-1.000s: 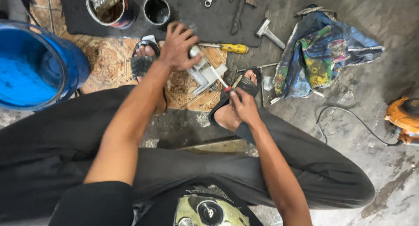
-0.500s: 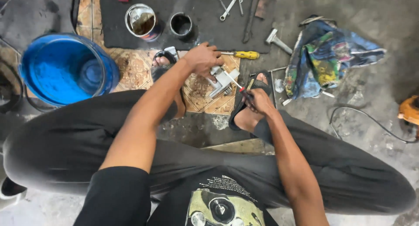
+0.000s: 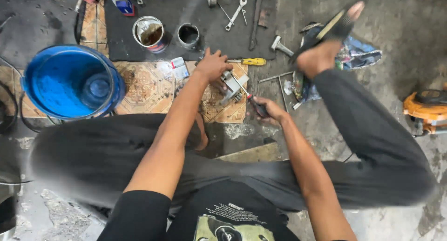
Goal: Assembling a brush holder into a starter motor housing using a screwdriver and manual alignment.
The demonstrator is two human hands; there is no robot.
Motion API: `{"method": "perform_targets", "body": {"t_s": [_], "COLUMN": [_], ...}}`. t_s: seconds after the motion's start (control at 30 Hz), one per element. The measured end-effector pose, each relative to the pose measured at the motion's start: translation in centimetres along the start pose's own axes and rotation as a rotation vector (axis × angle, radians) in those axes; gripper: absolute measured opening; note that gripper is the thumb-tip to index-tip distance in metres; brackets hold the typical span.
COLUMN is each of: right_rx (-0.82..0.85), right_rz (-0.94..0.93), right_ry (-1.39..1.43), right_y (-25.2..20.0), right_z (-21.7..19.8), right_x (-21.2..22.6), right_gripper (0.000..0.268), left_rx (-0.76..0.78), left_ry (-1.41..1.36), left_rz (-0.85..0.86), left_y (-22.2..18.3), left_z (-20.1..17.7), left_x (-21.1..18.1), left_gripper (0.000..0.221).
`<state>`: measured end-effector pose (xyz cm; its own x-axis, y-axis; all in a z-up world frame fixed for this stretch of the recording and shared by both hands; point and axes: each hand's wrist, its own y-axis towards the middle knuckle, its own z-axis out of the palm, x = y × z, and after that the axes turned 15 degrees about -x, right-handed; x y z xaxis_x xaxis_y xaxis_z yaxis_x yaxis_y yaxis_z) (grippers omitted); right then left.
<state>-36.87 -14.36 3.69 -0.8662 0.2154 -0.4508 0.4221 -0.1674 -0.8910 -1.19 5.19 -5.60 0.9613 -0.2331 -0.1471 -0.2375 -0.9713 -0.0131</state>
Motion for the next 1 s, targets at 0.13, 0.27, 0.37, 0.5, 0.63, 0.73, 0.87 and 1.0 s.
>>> {"method": "perform_targets", "body": {"t_s": [0.13, 0.27, 0.37, 0.5, 0.63, 0.73, 0.87, 1.0], "right_rx": [0.077, 0.166, 0.205, 0.252, 0.466, 0.6, 0.579, 0.525], "right_rz": [-0.184, -0.354, -0.438, -0.452, -1.02, -1.284, -1.025, -0.86], "right_ry": [-0.65, -1.502, -2.078, -2.646, -2.76, -2.738, -2.775, -2.829], "right_y": [0.2, 0.1, -0.6, -0.1, -2.2, -3.2, -2.3, -3.2], "right_z": [-3.1, -12.8, -16.0, -16.7, -18.4, -19.2, -17.8, -17.6], "right_x": [2.3, 1.4, 2.5, 2.4, 1.2, 0.2, 2.0, 0.8], "right_gripper": [0.041, 0.035, 0.032, 0.031, 0.037, 0.042, 0.049, 0.042], "left_rx": [0.068, 0.076, 0.04, 0.019, -0.03, -0.028, 0.029, 0.139], "left_ry": [-0.013, 0.03, 0.032, 0.006, -0.007, -0.015, -0.098, -0.273], "left_rz": [0.035, 0.075, 0.145, 0.152, 0.167, 0.166, 0.163, 0.105], "left_y": [0.5, 0.4, -0.6, -1.3, -0.6, -0.7, -0.3, 0.7], "left_z": [-3.0, -3.0, -5.2, -4.4, -4.3, -4.2, -6.5, -5.5], "left_x": [-1.4, -0.7, -0.7, -0.7, -0.4, -0.5, 0.0, 2.7], "left_gripper": [0.08, 0.084, 0.072, 0.054, 0.072, 0.079, 0.088, 0.097]}}
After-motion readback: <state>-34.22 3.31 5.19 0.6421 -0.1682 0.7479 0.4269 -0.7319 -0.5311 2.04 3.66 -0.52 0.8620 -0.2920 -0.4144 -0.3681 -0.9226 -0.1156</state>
